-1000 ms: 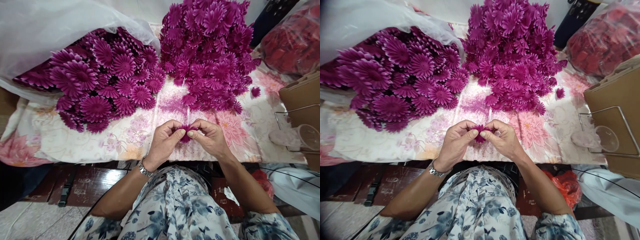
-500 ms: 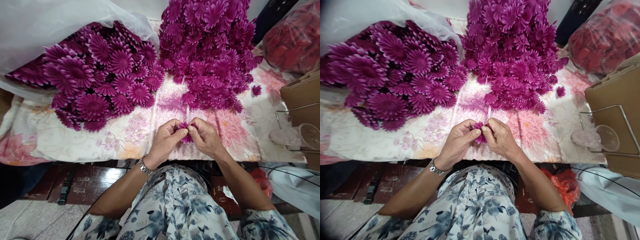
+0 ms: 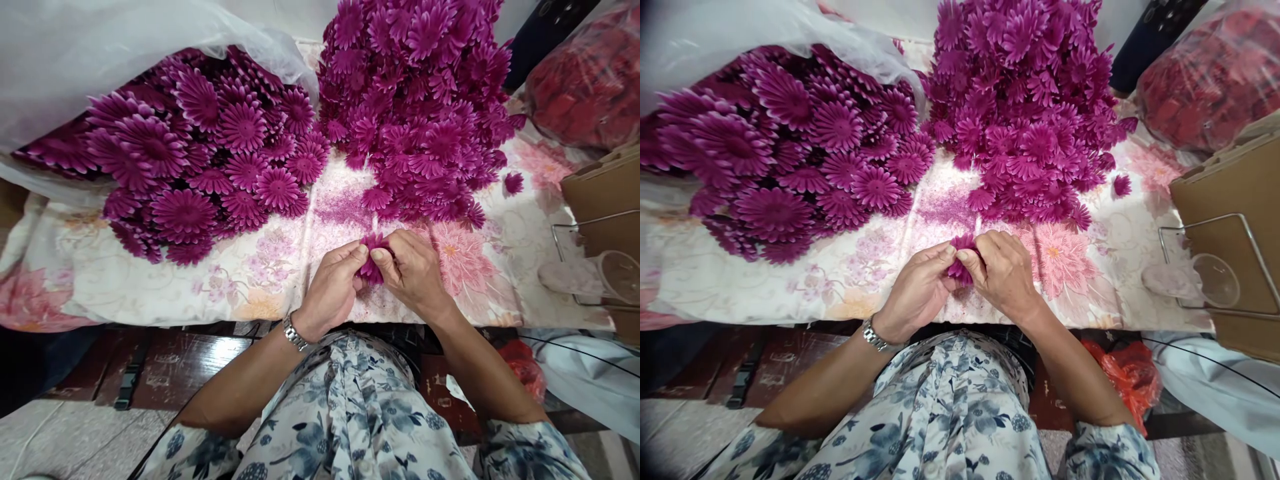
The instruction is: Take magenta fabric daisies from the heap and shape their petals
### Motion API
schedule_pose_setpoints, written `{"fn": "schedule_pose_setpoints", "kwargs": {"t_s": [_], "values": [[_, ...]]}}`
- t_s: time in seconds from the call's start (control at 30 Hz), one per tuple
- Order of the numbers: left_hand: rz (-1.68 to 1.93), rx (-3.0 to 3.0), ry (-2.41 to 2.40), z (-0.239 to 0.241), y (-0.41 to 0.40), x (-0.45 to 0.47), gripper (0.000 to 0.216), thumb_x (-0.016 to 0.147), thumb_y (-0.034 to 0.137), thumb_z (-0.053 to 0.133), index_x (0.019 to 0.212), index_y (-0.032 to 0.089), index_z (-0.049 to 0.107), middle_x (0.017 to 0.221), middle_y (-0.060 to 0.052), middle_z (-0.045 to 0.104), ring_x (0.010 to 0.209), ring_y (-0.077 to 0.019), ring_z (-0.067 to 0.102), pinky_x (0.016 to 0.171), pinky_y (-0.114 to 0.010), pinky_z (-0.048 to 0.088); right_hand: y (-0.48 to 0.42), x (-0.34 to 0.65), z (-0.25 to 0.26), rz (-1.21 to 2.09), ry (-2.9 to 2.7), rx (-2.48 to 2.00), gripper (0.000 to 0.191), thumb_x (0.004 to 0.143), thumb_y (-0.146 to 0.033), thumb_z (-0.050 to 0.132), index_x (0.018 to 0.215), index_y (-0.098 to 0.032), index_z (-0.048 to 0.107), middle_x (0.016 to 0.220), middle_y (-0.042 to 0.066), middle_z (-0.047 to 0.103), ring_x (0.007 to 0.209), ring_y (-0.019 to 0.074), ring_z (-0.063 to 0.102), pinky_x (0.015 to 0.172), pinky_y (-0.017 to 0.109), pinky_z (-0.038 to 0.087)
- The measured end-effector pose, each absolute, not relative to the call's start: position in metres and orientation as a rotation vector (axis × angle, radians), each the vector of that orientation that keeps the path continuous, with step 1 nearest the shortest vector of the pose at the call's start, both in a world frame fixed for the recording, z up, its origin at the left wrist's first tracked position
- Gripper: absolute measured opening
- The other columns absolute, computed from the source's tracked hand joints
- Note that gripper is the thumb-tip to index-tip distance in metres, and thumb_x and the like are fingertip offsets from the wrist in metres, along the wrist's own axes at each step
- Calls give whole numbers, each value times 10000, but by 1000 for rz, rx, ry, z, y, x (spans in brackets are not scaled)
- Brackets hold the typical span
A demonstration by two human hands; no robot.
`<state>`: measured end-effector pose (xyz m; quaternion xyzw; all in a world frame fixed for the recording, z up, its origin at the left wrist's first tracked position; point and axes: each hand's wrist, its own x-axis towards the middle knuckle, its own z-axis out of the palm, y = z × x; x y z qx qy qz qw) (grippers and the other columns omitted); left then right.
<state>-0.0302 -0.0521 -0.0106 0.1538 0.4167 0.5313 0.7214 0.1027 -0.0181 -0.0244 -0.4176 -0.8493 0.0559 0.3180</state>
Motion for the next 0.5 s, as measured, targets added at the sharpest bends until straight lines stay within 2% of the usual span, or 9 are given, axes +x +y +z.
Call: {"fn": "schedule_pose_setpoints", "kwargs": {"t_s": [0.1,0.2,0.33,0.4,0.5], "values": [[1250,313,940,-12,-51,-31,187,671,298,735,668,146,627,608,20,544,555,-65,432,516,-185,342,-18,107,-21,141,-2181,-1079,181,865,-351,545,868,-170,559,768,70,597,742,186,530,695,325,429],[1272,317,961,-13,-51,-33,205,664,315,744,683,140,640,603,23,550,554,-60,435,507,-177,332,-18,107,-16,153,-2186,-925,166,839,-263,590,976,-170,580,873,85,623,832,192,561,759,338,462],[1262,407,974,-15,-54,-35,194,683,305,732,659,133,645,603,29,536,582,-55,436,545,-174,345,-17,102,-19,198,-2281,-842,63,836,-197,574,889,-174,600,799,69,614,770,186,558,705,346,469],[1239,467,948,-16,-55,-36,149,666,264,740,718,135,686,666,12,595,662,-71,496,641,-184,391,-17,101,-22,275,-2253,-847,49,839,-159,548,836,-182,591,766,57,601,742,175,551,684,333,474],[1203,506,890,-18,-57,-37,233,623,197,757,852,160,728,805,-16,674,809,-112,568,780,-216,423,-17,103,-23,442,-2188,-880,88,829,-121,537,800,-194,578,751,33,578,732,148,556,662,296,477]]}}
